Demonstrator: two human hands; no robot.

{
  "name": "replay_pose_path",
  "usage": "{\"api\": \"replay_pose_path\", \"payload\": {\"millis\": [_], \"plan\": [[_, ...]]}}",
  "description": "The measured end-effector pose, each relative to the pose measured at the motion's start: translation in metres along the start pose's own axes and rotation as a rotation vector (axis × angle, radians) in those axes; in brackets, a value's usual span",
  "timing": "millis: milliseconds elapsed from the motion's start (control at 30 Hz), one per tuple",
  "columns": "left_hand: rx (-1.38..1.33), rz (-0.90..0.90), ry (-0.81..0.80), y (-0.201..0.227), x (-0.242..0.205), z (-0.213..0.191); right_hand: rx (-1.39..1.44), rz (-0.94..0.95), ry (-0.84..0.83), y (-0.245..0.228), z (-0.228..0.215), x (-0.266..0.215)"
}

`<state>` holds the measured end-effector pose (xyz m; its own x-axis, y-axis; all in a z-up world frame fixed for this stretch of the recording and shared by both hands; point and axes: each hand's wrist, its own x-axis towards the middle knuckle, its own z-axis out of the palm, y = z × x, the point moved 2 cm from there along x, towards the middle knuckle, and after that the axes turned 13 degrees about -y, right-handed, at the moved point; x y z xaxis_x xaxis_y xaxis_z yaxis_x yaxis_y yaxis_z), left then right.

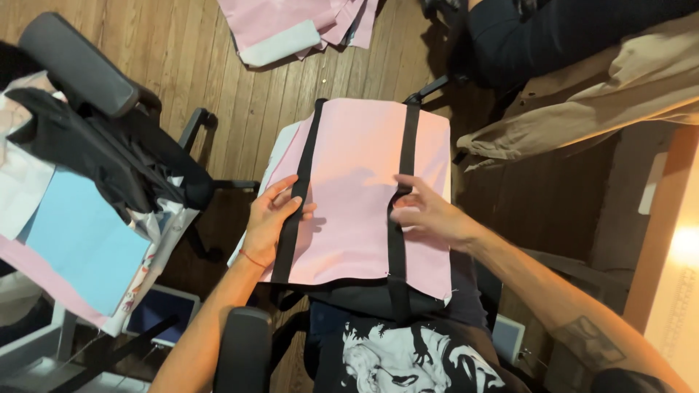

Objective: The person is assembling a pink tote bag, aligning the black straps and fabric edges, and then sewing them using a sewing machine.

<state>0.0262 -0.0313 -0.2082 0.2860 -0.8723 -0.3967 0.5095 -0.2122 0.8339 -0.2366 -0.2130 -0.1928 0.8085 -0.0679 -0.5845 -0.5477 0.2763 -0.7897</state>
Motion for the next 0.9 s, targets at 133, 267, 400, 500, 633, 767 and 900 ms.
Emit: {"api": "replay_pose_path", "payload": {"millis": [133, 267, 400, 500, 633, 767, 900], "plan": [[-0.062, 0.006, -0.043, 0.006, 0.000, -0.004, 0.905, -0.152, 0.160, 0.013, 0.013, -0.007], [-0.062, 0.028, -0.067, 0.020, 0.001, -0.001, 0.950, -0.279, 0.185, 0.037, 0.010, -0.001], [0.037, 0.141, -0.093, 0.044, -0.018, 0.011, 0.769, -0.451, 0.212, 0.016, 0.013, -0.016], [0.335, 0.121, -0.067, 0.047, -0.023, 0.012, 0.601, -0.461, 0.207, 0.011, 0.009, -0.025], [1.269, -0.018, 0.054, 0.055, -0.008, 0.000, 0.494, -0.184, 0.017, 0.013, -0.015, -0.012], [1.542, -0.080, 0.148, 0.089, 0.036, -0.008, -0.266, -0.033, 0.074, -0.005, -0.071, -0.002], [1.569, -0.265, 0.177, 0.053, 0.121, -0.088, -0.660, 0.172, 0.568, -0.024, -0.126, 0.011]]}}
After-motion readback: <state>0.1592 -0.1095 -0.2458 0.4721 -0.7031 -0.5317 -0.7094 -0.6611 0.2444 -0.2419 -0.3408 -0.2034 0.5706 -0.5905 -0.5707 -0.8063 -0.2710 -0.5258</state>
